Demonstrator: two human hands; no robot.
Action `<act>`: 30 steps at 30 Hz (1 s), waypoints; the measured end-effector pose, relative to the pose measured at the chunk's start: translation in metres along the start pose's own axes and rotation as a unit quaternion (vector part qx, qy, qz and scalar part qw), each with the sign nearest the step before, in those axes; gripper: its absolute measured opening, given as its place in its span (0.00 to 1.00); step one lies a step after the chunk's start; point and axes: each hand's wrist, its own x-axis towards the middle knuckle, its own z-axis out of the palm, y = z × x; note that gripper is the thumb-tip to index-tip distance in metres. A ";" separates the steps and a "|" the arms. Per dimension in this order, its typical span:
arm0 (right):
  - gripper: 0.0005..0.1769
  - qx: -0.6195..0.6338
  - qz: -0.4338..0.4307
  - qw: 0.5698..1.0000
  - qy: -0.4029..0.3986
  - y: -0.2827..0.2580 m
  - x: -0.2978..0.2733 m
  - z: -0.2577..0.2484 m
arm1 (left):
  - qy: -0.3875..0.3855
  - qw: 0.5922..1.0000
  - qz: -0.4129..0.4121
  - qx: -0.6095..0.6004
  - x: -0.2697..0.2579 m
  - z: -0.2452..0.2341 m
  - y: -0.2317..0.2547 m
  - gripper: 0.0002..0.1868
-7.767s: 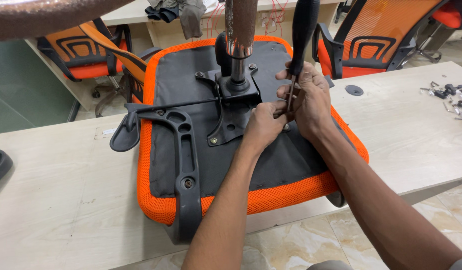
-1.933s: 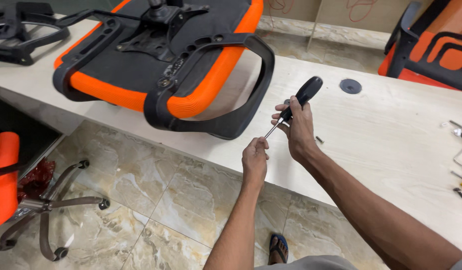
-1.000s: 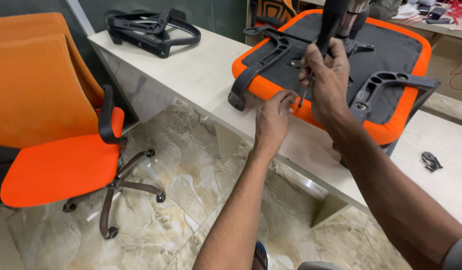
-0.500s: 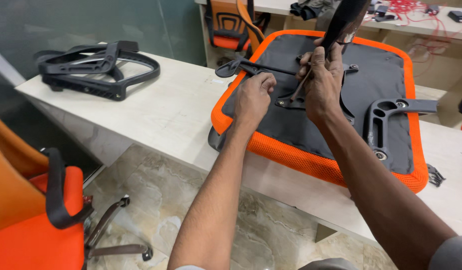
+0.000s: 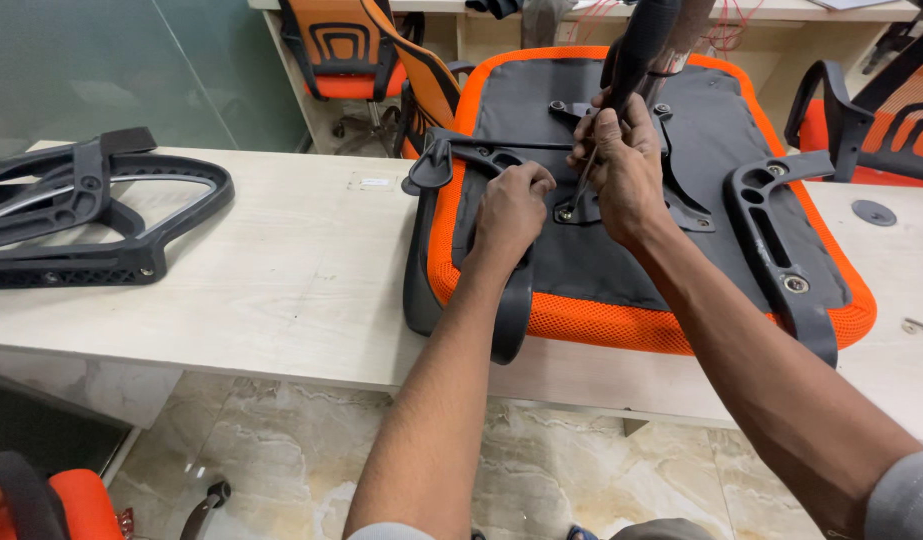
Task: The person assembles an orange office chair by attaching the backrest to the seat and then securing the armrests. They use a screwdriver to tighten screws on the underside of the seat, working on each armrest in turn. The chair is placed on a workbench during assembly.
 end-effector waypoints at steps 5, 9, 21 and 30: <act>0.14 0.010 0.011 1.000 -0.019 0.000 0.004 0.002 | -0.015 0.999 -0.039 -0.003 0.000 -0.003 0.002 0.09; 0.14 -0.006 0.032 0.999 -0.013 0.000 0.002 0.002 | -0.020 0.999 -0.028 0.008 0.000 -0.003 0.002 0.10; 0.12 -0.004 0.047 0.998 -0.036 -0.001 0.006 -0.008 | -0.034 0.999 -0.038 -0.014 -0.004 -0.004 0.007 0.09; 0.14 0.016 0.038 0.998 -0.046 0.003 0.006 -0.006 | -0.087 0.994 -0.073 -0.006 0.000 -0.009 0.020 0.11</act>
